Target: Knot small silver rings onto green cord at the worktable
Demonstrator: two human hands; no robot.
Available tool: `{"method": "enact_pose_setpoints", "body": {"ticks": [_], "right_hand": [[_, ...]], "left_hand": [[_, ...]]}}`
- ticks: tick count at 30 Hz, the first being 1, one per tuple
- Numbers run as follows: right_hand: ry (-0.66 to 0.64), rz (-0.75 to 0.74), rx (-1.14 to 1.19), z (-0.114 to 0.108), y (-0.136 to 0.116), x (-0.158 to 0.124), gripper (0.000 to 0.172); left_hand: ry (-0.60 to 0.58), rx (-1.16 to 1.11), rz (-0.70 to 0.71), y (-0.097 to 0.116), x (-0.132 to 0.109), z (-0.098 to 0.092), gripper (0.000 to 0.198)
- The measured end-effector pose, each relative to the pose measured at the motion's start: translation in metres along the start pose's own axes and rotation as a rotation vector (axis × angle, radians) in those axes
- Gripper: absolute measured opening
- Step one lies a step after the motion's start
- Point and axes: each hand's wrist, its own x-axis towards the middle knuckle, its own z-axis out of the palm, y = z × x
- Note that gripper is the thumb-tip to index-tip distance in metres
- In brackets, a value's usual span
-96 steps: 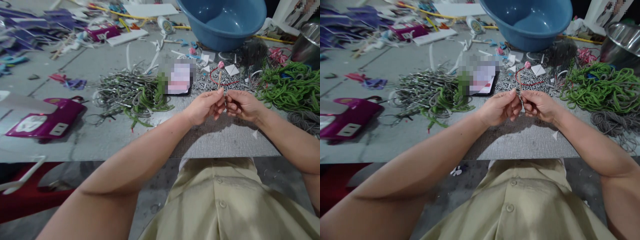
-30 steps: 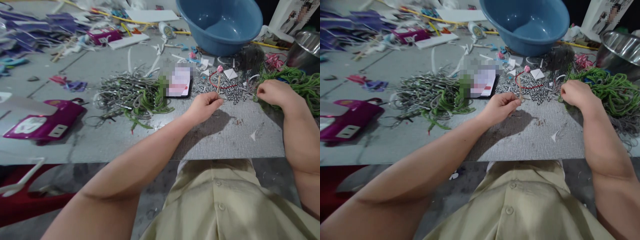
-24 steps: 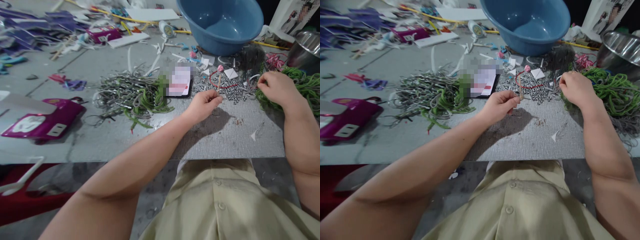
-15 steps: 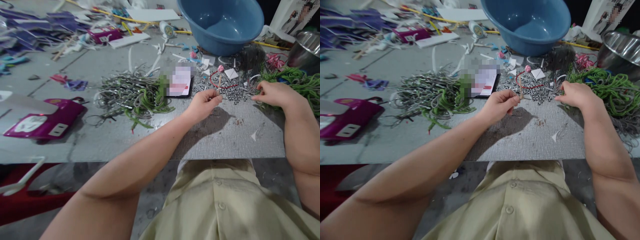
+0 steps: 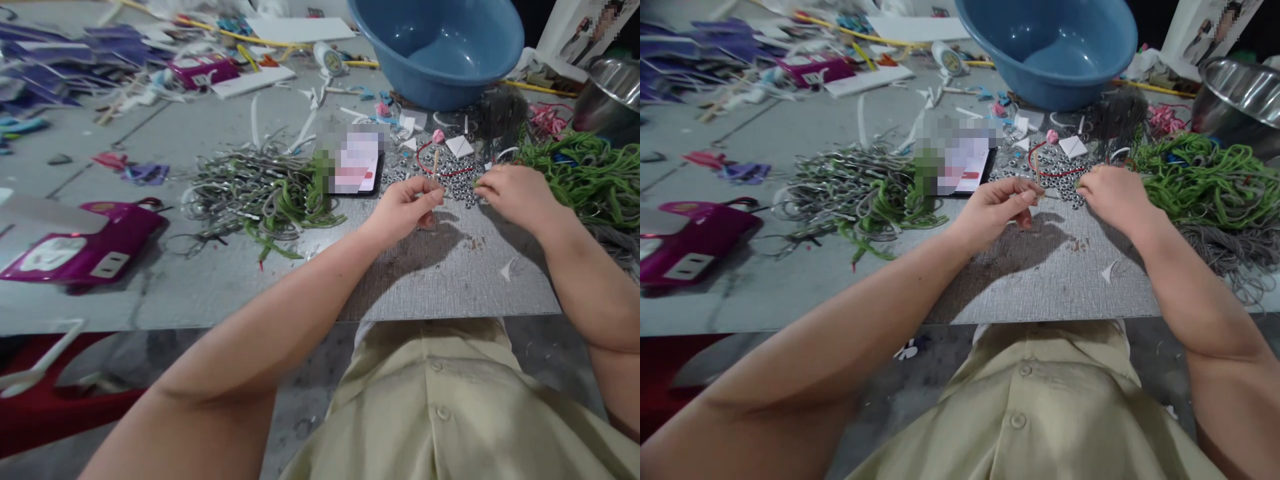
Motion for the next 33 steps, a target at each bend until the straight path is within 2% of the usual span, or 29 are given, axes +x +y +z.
{"method": "enact_pose_setpoints", "body": {"ticks": [5,12,18,21,23,27,30,32,33], "right_hand": [[0.119,-0.148,0.149,0.016,-0.029,-0.005,0.031],[0.194,-0.277,0.183,0.024,-0.041,-0.010,0.031],[0.180,-0.375,0.294,0.024,-0.035,-0.006,0.025],[0.167,-0.419,0.327,0.025,-0.032,-0.005,0.020],[0.171,-0.429,0.348,0.024,-0.030,-0.006,0.023],[0.173,-0.313,0.333,0.003,-0.028,-0.009,0.038],[0.089,-0.096,0.231,-0.029,-0.012,-0.012,0.042],[0.058,0.085,0.112,-0.048,0.012,-0.014,0.039],[0.049,0.232,0.059,-0.054,0.027,-0.014,0.037]], "left_hand": [[-0.107,-0.119,-0.019,0.000,-0.002,0.000,0.040],[-0.235,-0.241,-0.135,0.002,-0.005,0.002,0.036],[-0.226,-0.068,-0.123,0.006,-0.005,0.000,0.018],[-0.212,0.035,-0.102,0.006,-0.004,-0.001,0.018],[-0.197,0.084,-0.086,0.006,-0.003,-0.001,0.019],[-0.148,0.200,-0.111,0.007,-0.001,0.000,0.025],[-0.127,0.279,-0.127,0.008,-0.002,0.001,0.029],[-0.124,0.319,-0.125,0.009,-0.002,0.002,0.030],[-0.122,0.332,-0.123,0.010,-0.003,0.002,0.031]]}}
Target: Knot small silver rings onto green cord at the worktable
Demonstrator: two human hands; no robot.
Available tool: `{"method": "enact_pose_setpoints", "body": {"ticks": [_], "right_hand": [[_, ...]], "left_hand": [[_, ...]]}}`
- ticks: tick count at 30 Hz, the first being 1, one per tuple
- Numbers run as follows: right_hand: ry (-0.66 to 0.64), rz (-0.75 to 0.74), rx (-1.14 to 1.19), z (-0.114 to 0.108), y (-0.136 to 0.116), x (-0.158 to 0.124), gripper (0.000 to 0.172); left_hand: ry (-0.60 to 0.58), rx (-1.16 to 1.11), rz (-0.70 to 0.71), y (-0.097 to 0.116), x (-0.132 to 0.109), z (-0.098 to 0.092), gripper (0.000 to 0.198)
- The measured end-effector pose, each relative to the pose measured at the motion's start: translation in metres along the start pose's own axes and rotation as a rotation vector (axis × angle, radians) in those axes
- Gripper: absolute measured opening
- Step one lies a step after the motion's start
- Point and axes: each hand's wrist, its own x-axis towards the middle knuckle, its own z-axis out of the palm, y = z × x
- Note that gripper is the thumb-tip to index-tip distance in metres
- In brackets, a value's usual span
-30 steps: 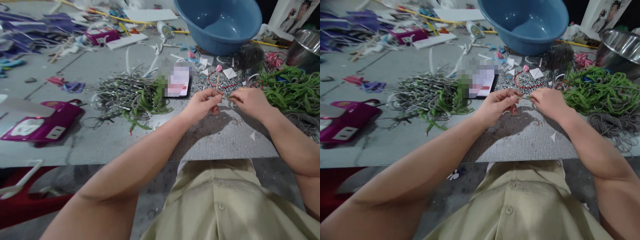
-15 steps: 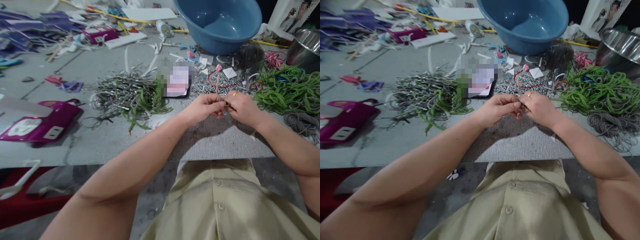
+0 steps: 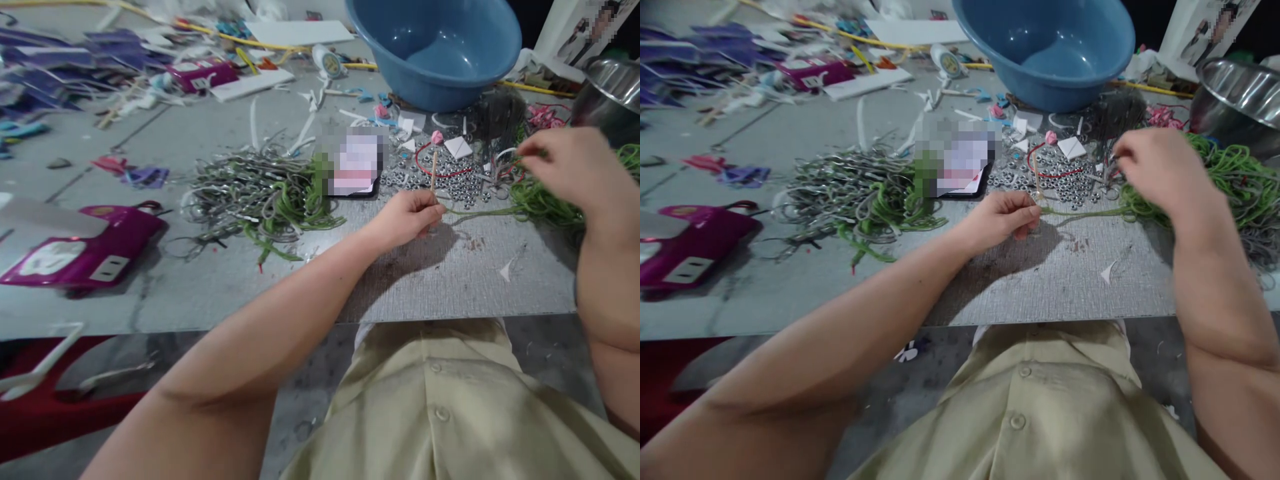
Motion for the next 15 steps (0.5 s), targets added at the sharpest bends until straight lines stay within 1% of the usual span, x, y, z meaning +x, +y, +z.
{"method": "enact_pose_setpoints", "body": {"ticks": [1,3,4,5,7,9,11,13,15], "right_hand": [[-0.016,0.110,-0.061,-0.004,0.017,0.004,0.034],[-0.062,0.285,-0.159,-0.004,0.052,0.014,0.036],[-0.132,0.354,-0.177,0.000,0.068,0.018,0.037],[-0.216,0.379,-0.165,0.006,0.081,0.022,0.039],[-0.309,0.471,-0.150,0.020,0.101,0.028,0.037],[-0.296,0.438,-0.130,0.033,0.110,0.030,0.032],[-0.265,0.377,-0.102,0.040,0.112,0.030,0.029],[-0.225,0.361,-0.101,0.041,0.108,0.029,0.028],[-0.167,0.424,-0.138,0.035,0.099,0.026,0.033]], "left_hand": [[0.004,0.007,0.002,0.000,0.000,0.000,0.031],[0.006,0.011,0.011,0.001,-0.001,0.000,0.031],[0.007,0.010,0.015,0.001,-0.001,0.000,0.031],[0.008,0.012,0.017,0.001,-0.001,0.001,0.031],[0.008,0.017,0.013,0.001,-0.001,0.001,0.030],[0.008,0.009,0.008,0.001,-0.001,0.001,0.029],[0.006,-0.009,0.012,0.001,-0.001,0.001,0.027],[0.010,-0.017,0.024,0.001,0.000,0.001,0.027],[0.014,-0.008,0.032,0.000,0.000,0.001,0.027]]}}
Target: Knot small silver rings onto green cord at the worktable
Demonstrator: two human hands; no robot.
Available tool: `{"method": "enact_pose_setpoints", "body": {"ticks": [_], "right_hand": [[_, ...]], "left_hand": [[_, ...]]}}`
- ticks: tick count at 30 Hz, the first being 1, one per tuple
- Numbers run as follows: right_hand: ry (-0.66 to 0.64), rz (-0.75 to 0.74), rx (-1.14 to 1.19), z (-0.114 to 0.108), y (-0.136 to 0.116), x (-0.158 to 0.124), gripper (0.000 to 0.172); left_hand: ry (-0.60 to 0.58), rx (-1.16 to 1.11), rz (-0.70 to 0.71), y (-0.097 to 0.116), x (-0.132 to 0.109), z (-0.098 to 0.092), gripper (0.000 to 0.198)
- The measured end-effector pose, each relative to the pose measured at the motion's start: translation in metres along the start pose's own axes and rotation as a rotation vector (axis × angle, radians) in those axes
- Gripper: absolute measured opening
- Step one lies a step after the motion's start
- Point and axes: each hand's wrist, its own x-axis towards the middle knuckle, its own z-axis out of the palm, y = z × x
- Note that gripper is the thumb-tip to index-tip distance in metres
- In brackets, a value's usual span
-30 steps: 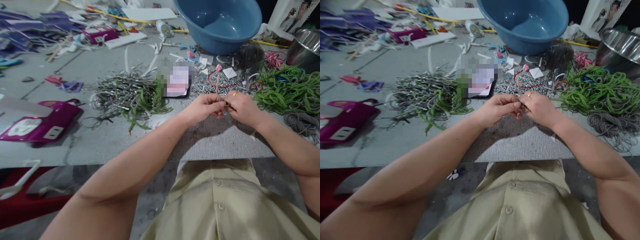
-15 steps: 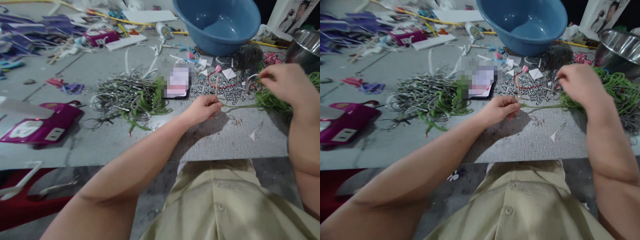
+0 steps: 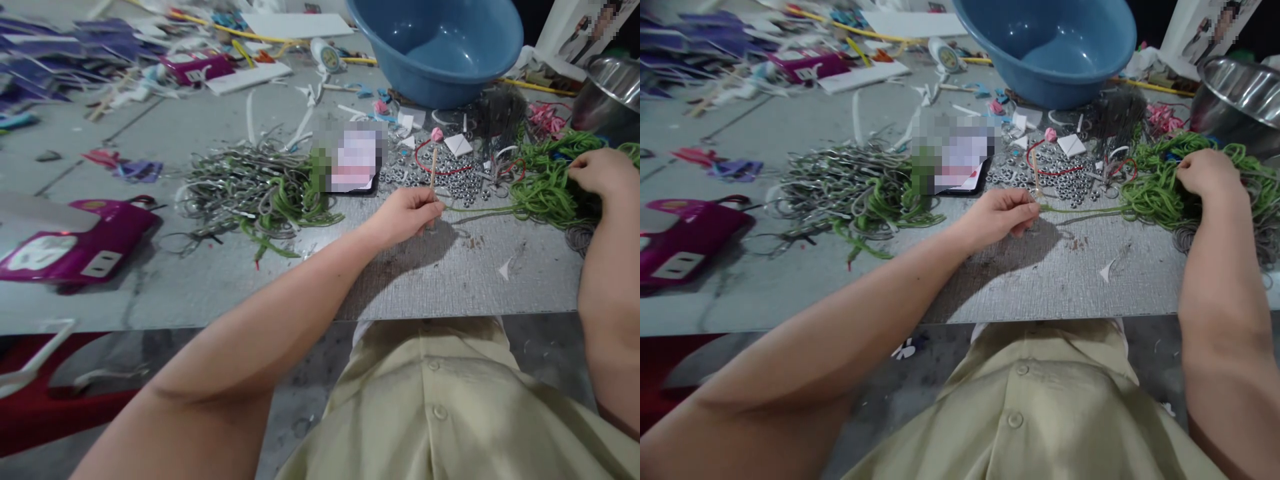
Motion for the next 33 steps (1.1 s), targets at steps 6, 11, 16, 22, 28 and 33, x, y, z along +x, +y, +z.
{"method": "enact_pose_setpoints", "body": {"ticks": [6,11,16,22,28,33], "right_hand": [[0.213,0.204,0.071,-0.028,-0.024,-0.033,0.046],[0.459,0.115,0.227,-0.030,-0.045,-0.047,0.043],[0.608,-0.235,0.567,-0.011,-0.070,-0.048,0.026],[0.215,-0.519,1.062,0.008,-0.098,-0.064,0.023],[0.141,-0.793,0.923,0.026,-0.122,-0.081,0.023],[0.198,-1.160,0.741,0.053,-0.140,-0.090,0.025]], "left_hand": [[0.016,0.034,0.000,-0.002,0.000,0.000,0.027],[0.081,0.195,0.115,-0.010,0.001,0.001,0.021],[0.189,0.514,0.289,-0.016,0.002,-0.001,0.013],[0.060,0.642,0.256,-0.009,-0.002,-0.010,0.029],[0.261,0.269,0.217,-0.002,-0.002,-0.008,0.016],[0.131,-0.145,0.049,-0.001,-0.001,-0.004,0.031]]}}
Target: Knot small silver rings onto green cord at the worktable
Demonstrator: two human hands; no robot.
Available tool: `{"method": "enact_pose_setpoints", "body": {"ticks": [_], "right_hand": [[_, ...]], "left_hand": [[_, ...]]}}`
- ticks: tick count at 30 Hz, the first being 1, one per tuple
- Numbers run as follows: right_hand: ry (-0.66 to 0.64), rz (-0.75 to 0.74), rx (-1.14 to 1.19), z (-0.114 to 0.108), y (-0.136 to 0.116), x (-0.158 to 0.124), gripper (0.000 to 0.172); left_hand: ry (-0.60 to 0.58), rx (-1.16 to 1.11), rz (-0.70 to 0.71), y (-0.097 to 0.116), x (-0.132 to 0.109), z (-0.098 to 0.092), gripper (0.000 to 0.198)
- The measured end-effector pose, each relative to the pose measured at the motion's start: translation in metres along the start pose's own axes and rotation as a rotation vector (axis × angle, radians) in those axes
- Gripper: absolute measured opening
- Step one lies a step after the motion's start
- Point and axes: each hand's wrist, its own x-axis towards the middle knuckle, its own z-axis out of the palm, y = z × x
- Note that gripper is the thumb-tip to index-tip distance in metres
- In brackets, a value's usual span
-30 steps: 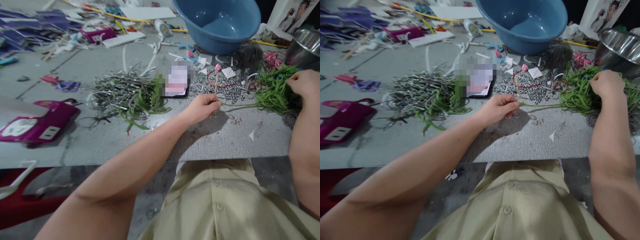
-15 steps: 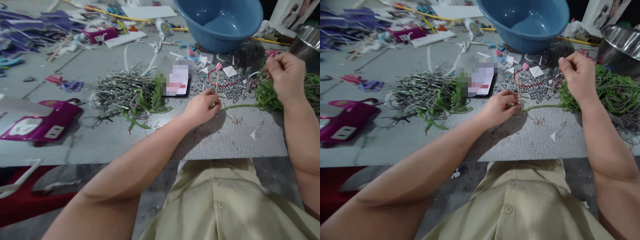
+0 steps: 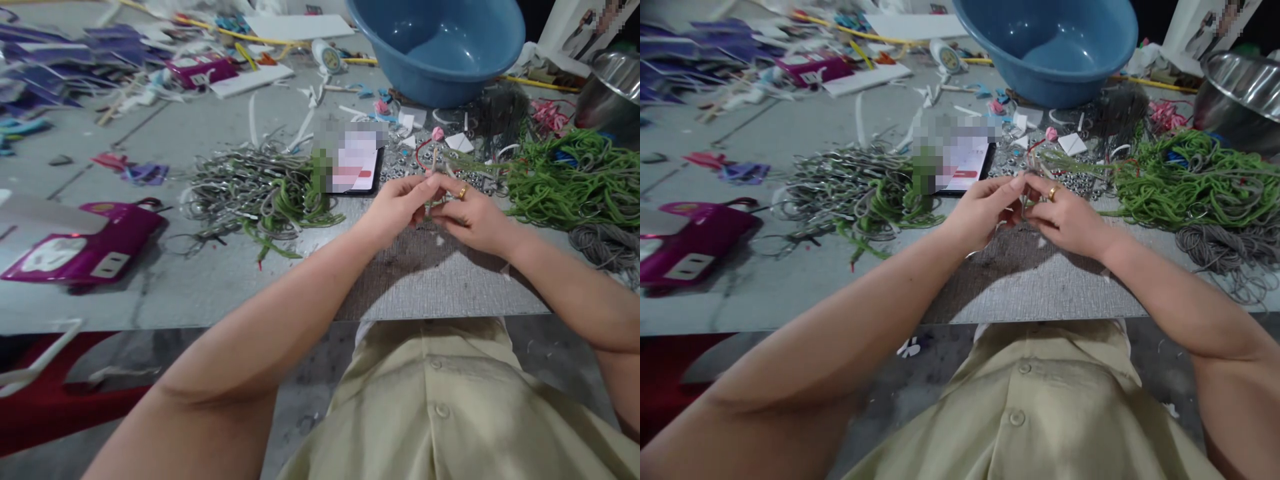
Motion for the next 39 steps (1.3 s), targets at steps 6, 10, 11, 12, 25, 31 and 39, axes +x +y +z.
{"method": "enact_pose_setpoints", "body": {"ticks": [6,10,11,12,25,31,39], "right_hand": [[0.021,-0.100,-0.106,0.011,0.011,-0.001,0.025],[0.043,-0.117,-0.103,0.005,0.012,-0.002,0.022],[0.059,-0.116,-0.098,0.004,0.011,-0.003,0.022],[0.079,-0.110,-0.094,0.002,0.009,-0.003,0.022],[0.234,0.123,-0.039,-0.004,0.011,-0.001,0.032],[0.622,0.351,0.041,-0.053,0.033,0.005,0.012],[0.283,0.504,0.018,-0.095,0.035,0.003,0.039]], "left_hand": [[0.026,-0.130,0.027,-0.005,0.003,0.002,0.016],[0.077,-0.170,0.155,-0.010,0.005,0.002,0.013],[0.086,-0.174,0.172,-0.011,0.006,0.001,0.013],[0.091,-0.180,0.181,-0.012,0.006,0.001,0.012],[-0.022,-0.355,0.041,-0.001,0.001,0.000,0.013],[-0.007,-0.355,0.009,-0.002,0.002,0.000,0.008],[-0.003,-0.397,-0.045,-0.002,0.002,-0.002,0.015]]}}
